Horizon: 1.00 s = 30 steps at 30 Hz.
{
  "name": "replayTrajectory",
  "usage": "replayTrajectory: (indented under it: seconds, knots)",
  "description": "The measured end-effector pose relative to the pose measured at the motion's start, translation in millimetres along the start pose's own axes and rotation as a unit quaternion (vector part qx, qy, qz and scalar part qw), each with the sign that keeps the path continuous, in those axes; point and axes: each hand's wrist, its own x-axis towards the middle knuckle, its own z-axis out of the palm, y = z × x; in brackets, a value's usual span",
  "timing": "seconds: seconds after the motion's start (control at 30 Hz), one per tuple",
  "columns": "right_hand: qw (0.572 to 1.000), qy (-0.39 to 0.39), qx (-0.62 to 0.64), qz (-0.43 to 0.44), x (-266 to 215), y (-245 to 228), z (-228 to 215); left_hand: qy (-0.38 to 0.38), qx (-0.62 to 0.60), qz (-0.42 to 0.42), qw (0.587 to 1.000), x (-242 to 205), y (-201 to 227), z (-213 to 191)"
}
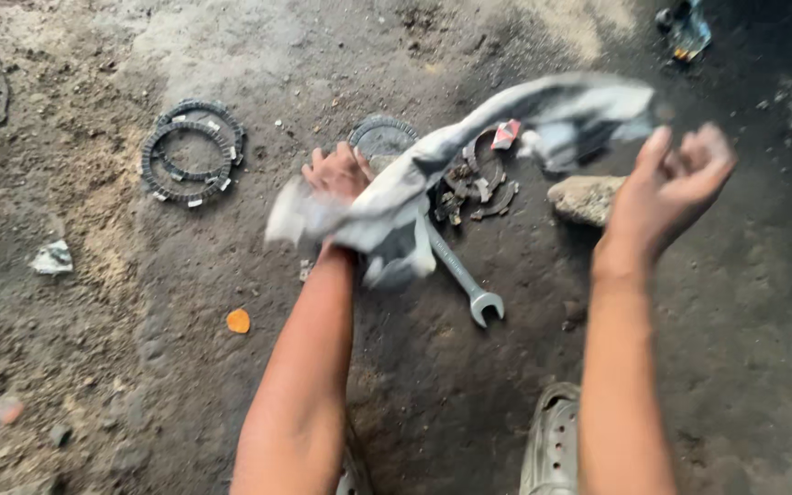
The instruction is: The person uses a wrench to pry and disassemble a mechanical component on a dirt floor, handling various metal plates and gears.
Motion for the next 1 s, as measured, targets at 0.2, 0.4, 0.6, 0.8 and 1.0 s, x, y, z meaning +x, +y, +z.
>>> replayTrajectory:
  seconds: [0.2,0.4,0.6,0.8,1.0]
  knots:
    - [0.866,-0.466,-0.073,0.166,-136,35,15,-0.168,-0.019,-0.012,0.986,11,-16,10]
    - [0.864,-0.457,-0.194,0.086,-162,-41,47,-0.152,-0.012,-0.006,0.988,15,-10,-6]
    - [0.911,-0.403,-0.089,-0.006,-139,-62,108,-0.133,-0.048,-0.004,0.99,13,-10,-1]
    - [0.913,-0.18,0.13,0.342,-93,24,86,-0.121,-0.055,-0.03,0.991,14,-4,-16]
    - [0.889,-0.117,0.158,0.414,-104,50,27,-0.116,-0.065,-0.039,0.99,22,4,-31]
